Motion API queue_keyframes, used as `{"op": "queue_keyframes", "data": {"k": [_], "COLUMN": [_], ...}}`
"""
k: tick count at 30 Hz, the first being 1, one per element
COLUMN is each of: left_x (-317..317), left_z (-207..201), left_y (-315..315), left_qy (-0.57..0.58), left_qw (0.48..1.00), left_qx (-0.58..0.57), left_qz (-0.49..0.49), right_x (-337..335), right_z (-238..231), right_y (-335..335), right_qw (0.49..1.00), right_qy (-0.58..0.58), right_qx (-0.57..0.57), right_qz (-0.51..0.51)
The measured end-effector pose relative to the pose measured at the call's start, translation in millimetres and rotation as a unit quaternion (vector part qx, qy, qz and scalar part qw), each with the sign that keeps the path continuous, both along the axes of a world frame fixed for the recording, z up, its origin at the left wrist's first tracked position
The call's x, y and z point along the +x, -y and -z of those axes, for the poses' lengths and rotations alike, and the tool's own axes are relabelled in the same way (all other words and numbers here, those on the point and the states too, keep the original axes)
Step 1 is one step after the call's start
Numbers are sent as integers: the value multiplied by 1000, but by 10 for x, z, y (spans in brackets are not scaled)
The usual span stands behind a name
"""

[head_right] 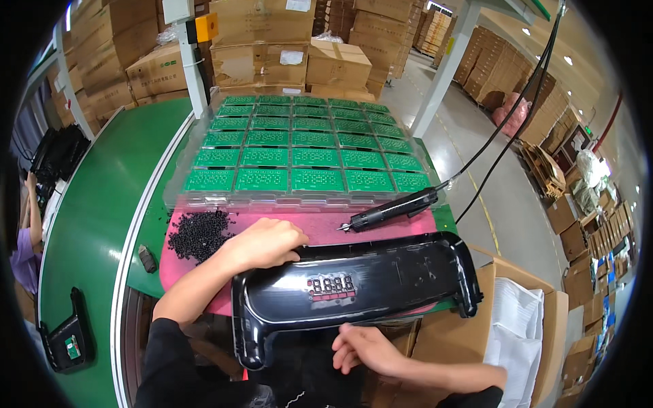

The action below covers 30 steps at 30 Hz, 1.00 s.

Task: The recorder is assembling electronic units by placing circuit boards into plastic housings and securing them with screws using an electric screwdriver.

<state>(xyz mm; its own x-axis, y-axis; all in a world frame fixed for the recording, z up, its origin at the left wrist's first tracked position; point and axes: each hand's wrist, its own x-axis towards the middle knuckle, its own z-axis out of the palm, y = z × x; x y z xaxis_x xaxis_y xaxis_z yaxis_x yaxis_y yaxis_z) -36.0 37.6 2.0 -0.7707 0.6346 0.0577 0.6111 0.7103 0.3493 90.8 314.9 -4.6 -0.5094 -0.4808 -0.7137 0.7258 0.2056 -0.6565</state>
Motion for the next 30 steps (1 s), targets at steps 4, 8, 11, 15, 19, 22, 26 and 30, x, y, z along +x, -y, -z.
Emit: {"op": "queue_keyframes", "data": {"k": [4, 8, 11, 15, 19, 22, 26, 30], "left_x": [13, 39, -23, -30, -18, -37, -15, 21], "left_z": [-50, -36, -9, 17, 28, 24, -194, -148], "left_y": [165, 208, 228, 243, 274, 289, 225, 247], "left_qy": [72, 32, 20, 8, -16, -39, -70, -144], "left_qw": [997, 999, 999, 999, 999, 997, 937, 890], "left_qx": [-3, 1, 37, 51, 45, 64, 273, 388], "left_qz": [-41, -35, -12, -20, -21, -22, -206, -190], "right_x": [-749, -1955, -2444, -2701, -2759, -2693, -2414, -1881], "right_z": [-461, -416, -236, -114, -78, -117, -309, -586], "right_y": [318, 697, 805, 949, 967, 901, 756, 689], "right_qw": [724, 471, 528, 548, 519, 476, 418, 317], "right_qy": [-657, -833, -779, -734, -768, -810, -860, -917], "right_qx": [120, 248, 279, 323, 319, 302, 260, 226], "right_qz": [-170, -149, -193, -239, -197, -160, -131, -83]}}
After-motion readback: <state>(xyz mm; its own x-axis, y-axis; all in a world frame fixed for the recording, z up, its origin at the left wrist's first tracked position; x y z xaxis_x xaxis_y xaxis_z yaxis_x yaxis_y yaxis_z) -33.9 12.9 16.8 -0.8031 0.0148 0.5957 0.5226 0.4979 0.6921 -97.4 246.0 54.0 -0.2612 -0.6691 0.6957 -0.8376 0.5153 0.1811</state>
